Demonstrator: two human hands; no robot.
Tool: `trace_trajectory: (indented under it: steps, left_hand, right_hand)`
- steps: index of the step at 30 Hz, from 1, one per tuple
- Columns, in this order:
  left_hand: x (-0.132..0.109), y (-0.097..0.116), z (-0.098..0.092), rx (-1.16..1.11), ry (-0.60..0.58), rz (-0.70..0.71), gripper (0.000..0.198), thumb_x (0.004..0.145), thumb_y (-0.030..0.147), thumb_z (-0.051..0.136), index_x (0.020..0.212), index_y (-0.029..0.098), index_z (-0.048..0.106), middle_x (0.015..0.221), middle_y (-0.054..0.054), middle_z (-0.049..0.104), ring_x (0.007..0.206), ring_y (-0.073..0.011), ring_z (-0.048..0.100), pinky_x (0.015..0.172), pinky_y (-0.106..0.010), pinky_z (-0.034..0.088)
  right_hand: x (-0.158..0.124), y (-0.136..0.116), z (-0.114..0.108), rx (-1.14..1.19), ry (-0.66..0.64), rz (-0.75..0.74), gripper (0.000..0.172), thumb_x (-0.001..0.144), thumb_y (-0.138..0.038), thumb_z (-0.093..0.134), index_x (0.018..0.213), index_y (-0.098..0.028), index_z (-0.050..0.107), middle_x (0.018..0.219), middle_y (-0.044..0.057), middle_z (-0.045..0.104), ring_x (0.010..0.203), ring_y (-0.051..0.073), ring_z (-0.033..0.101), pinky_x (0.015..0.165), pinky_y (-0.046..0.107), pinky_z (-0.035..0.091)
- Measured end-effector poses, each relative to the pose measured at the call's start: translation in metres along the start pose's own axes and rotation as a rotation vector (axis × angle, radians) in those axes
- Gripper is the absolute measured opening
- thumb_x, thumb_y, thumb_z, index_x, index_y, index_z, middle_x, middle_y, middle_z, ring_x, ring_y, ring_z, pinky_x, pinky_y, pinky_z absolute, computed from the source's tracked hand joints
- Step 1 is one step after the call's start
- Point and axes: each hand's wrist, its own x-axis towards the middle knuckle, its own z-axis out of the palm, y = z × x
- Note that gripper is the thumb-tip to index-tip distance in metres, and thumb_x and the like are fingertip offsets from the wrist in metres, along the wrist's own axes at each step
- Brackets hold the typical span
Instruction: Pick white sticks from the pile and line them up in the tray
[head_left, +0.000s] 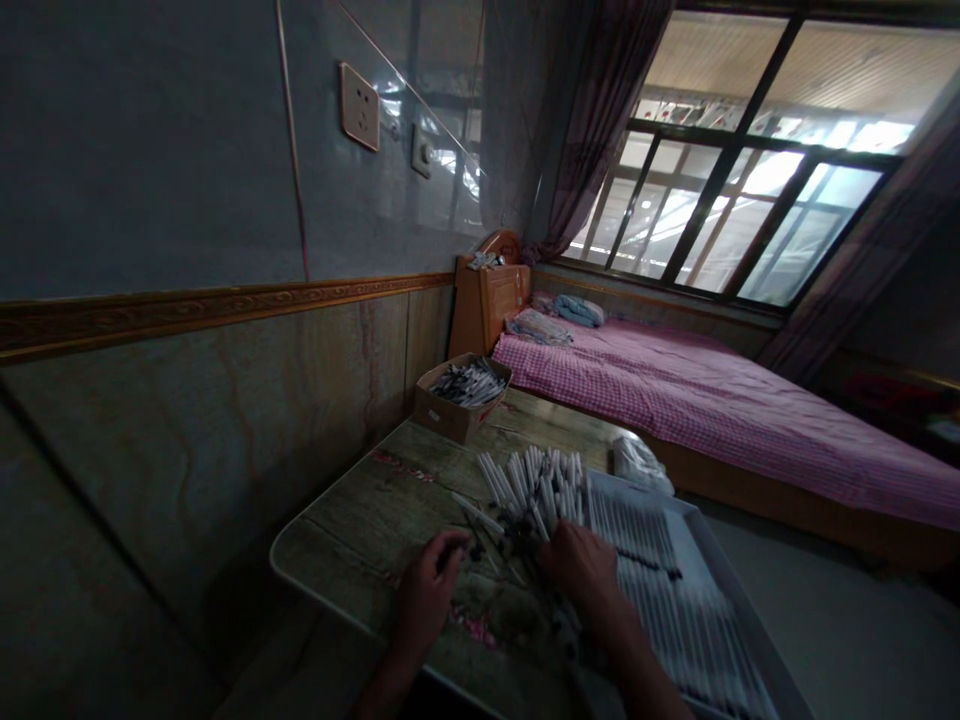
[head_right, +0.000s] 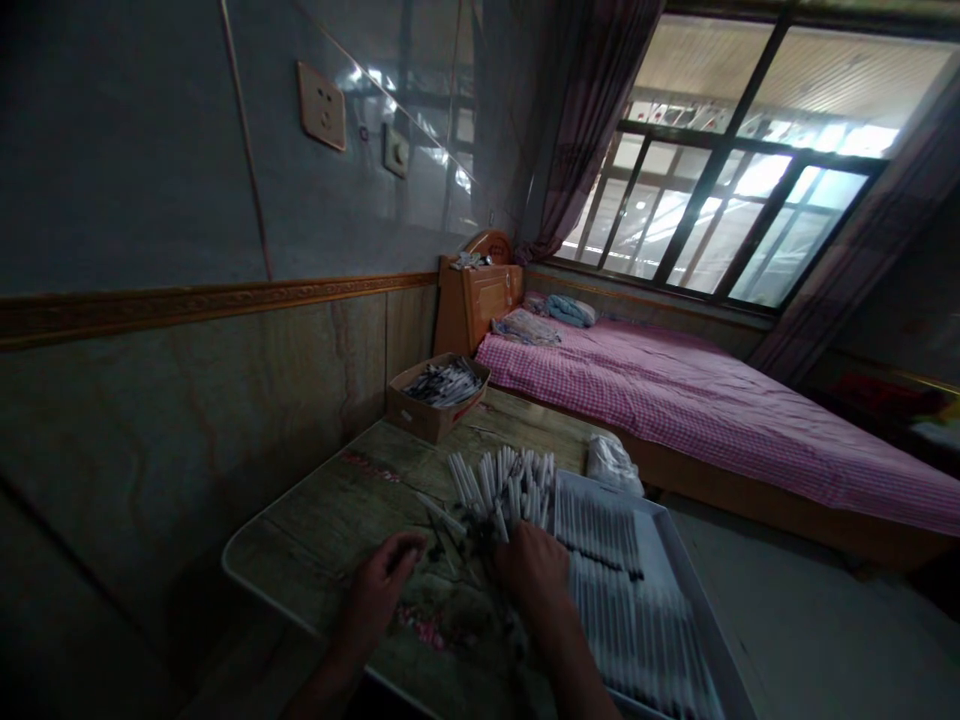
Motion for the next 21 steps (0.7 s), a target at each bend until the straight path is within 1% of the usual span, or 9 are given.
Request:
trace_trajectory:
  steps: [3,6,10,12,14,15,17,19,21]
  left_hand:
    - [-0.001,0.002,0.000,-0.011,-0.034,0.003,0.027,0.078,0.040,0.056,0.088,0.022,0.073,0.089,-0.007,0.077,0.086,-0.0257,0.071,0.081,-0.036,0.056]
    - [-0.004,0.007,-0.001,-0.018,-0.093,-0.001,0.028,0.080,0.041,0.057,0.089,0.021,0.074,0.088,-0.007,0.077,0.083,-0.0254,0.071,0.078,-0.034,0.055]
    - [-0.007,0.013,-0.002,-0.040,-0.194,-0.045,0.036,0.082,0.048,0.054,0.093,0.021,0.075,0.081,-0.006,0.076,0.078,-0.0250,0.070,0.073,-0.034,0.054]
    - [-0.007,0.015,-0.002,-0.086,-0.239,-0.079,0.038,0.080,0.052,0.056,0.089,0.020,0.074,0.078,-0.005,0.075,0.076,-0.0247,0.070,0.072,-0.033,0.054]
    - [-0.006,0.016,-0.003,-0.138,-0.255,-0.108,0.037,0.075,0.054,0.061,0.080,0.019,0.071,0.073,-0.004,0.073,0.073,-0.0237,0.068,0.069,-0.032,0.054]
    - [-0.005,0.016,-0.004,-0.161,-0.237,-0.118,0.037,0.073,0.055,0.064,0.077,0.019,0.069,0.071,-0.003,0.071,0.070,-0.0227,0.068,0.066,-0.031,0.054]
    - [-0.005,0.015,-0.006,-0.199,-0.133,-0.139,0.040,0.073,0.059,0.065,0.074,0.019,0.065,0.067,-0.001,0.069,0.065,-0.0207,0.066,0.060,-0.029,0.053]
    - [-0.006,0.014,-0.008,-0.235,0.016,-0.175,0.043,0.076,0.063,0.060,0.074,0.020,0.062,0.065,-0.002,0.068,0.061,-0.0201,0.066,0.057,-0.029,0.053]
    - [-0.006,0.013,-0.009,-0.288,0.111,-0.216,0.045,0.080,0.065,0.056,0.076,0.020,0.060,0.067,-0.003,0.070,0.061,-0.0214,0.068,0.056,-0.031,0.055]
  right_hand:
    - [-0.007,0.006,-0.002,0.119,-0.025,0.010,0.024,0.088,-0.028,0.048,0.089,-0.019,0.070,0.091,0.011,0.075,0.083,0.022,0.070,0.061,0.026,0.037]
    - [-0.018,0.000,0.011,0.327,0.002,-0.042,0.020,0.089,-0.030,0.050,0.085,-0.019,0.066,0.083,0.006,0.072,0.076,0.019,0.067,0.058,0.023,0.034]
    - [-0.039,-0.031,0.036,0.610,0.064,-0.114,0.016,0.089,-0.027,0.051,0.077,-0.020,0.060,0.069,0.001,0.066,0.065,0.015,0.062,0.056,0.022,0.033]
    - [-0.049,-0.048,0.044,0.672,0.088,-0.146,0.014,0.089,-0.026,0.053,0.078,-0.020,0.060,0.069,0.001,0.067,0.064,0.015,0.063,0.056,0.022,0.033]
    - [-0.054,-0.060,0.048,0.720,0.082,-0.187,0.015,0.090,-0.026,0.052,0.080,-0.021,0.061,0.072,0.002,0.069,0.065,0.016,0.064,0.057,0.022,0.034]
    - [-0.055,-0.063,0.048,0.734,0.072,-0.205,0.017,0.092,-0.027,0.051,0.081,-0.021,0.062,0.073,0.002,0.070,0.067,0.016,0.065,0.057,0.022,0.035]
    - [-0.052,-0.064,0.047,0.710,0.063,-0.204,0.021,0.095,-0.027,0.047,0.083,-0.021,0.063,0.076,0.002,0.071,0.071,0.017,0.066,0.059,0.022,0.037]
    - [-0.047,-0.062,0.046,0.592,0.077,-0.154,0.023,0.096,-0.023,0.044,0.086,-0.020,0.065,0.083,0.004,0.072,0.078,0.017,0.068,0.063,0.022,0.039]
    - [-0.041,-0.061,0.045,0.419,0.082,-0.116,0.020,0.094,-0.017,0.046,0.092,-0.019,0.066,0.094,0.006,0.072,0.086,0.019,0.069,0.066,0.023,0.041]
